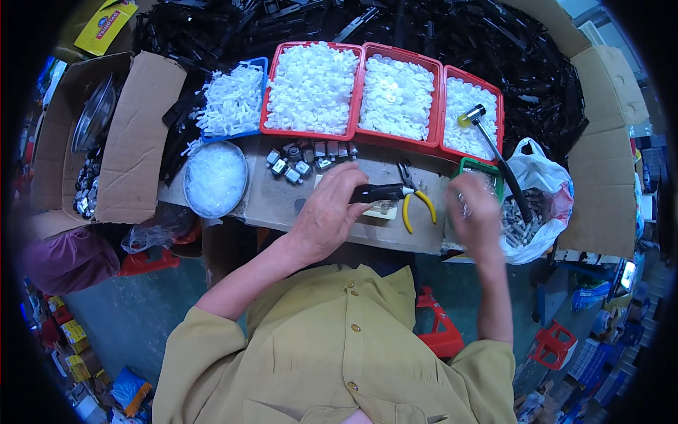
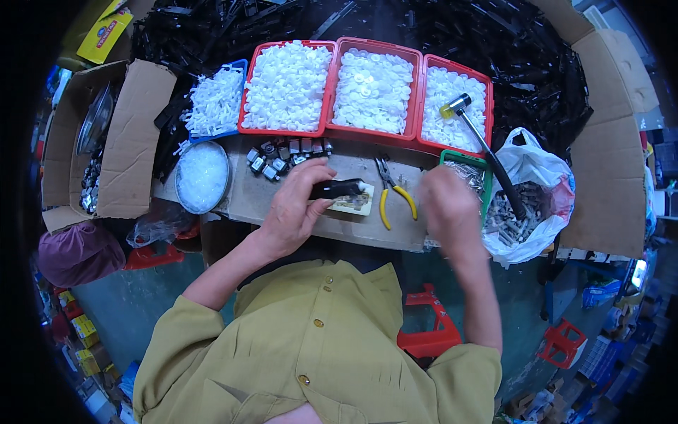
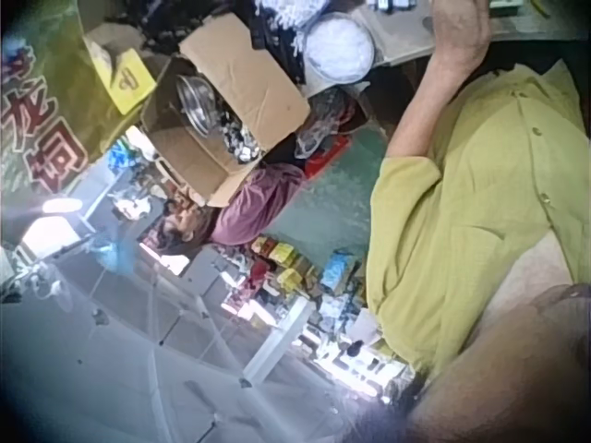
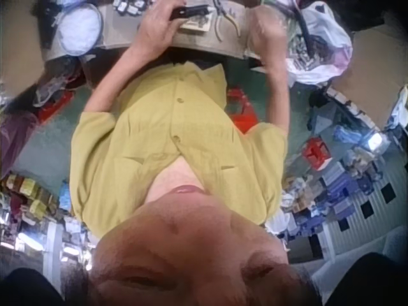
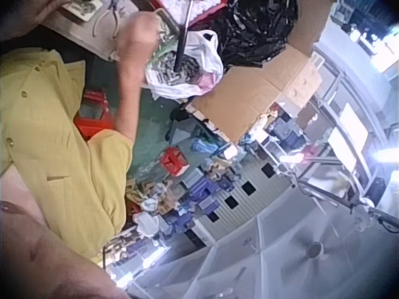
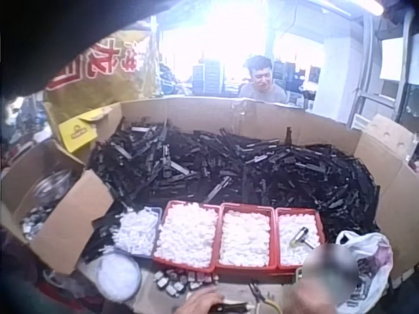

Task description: The person assembles small metal lock bodies by inserting white plastic components and metal pins into a wooden jig. They use pliers to manipulate the pins and a hammer to secure the parts. The process is repeated for multiple units, with finished items placed on the table.

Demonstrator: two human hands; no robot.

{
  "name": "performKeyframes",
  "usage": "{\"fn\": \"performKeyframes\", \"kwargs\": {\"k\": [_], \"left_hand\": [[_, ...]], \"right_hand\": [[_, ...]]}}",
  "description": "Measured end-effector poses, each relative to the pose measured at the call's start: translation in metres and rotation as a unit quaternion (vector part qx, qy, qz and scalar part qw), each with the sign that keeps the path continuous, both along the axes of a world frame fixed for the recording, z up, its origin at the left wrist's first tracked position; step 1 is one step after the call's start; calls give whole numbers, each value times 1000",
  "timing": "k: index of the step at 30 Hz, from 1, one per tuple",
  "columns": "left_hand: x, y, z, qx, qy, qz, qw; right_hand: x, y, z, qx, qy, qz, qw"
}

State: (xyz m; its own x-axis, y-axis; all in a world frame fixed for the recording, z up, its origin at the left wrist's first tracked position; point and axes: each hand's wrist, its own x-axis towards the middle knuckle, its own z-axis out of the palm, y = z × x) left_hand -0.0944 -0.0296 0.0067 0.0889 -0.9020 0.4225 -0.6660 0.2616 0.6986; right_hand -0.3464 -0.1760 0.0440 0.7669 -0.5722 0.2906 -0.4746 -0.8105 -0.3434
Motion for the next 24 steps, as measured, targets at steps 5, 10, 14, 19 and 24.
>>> {"fn": "performKeyframes", "kwargs": {"k": [5,10,14,19,24], "left_hand": [[-6,9,12,68,174,14,982],[1,12,14,60,182,25,981],[6,17,10,56,151,19,987],[7,22,8,68,129,32,989],[4,19,6,96,81,22,992]], "right_hand": [[25,64,-17,76,142,-43,986],[34,70,-24,61,144,-86,984],[52,69,-20,65,201,-122,970],[39,56,-31,156,71,-68,983],[38,71,-7,203,-21,-26,979]]}}
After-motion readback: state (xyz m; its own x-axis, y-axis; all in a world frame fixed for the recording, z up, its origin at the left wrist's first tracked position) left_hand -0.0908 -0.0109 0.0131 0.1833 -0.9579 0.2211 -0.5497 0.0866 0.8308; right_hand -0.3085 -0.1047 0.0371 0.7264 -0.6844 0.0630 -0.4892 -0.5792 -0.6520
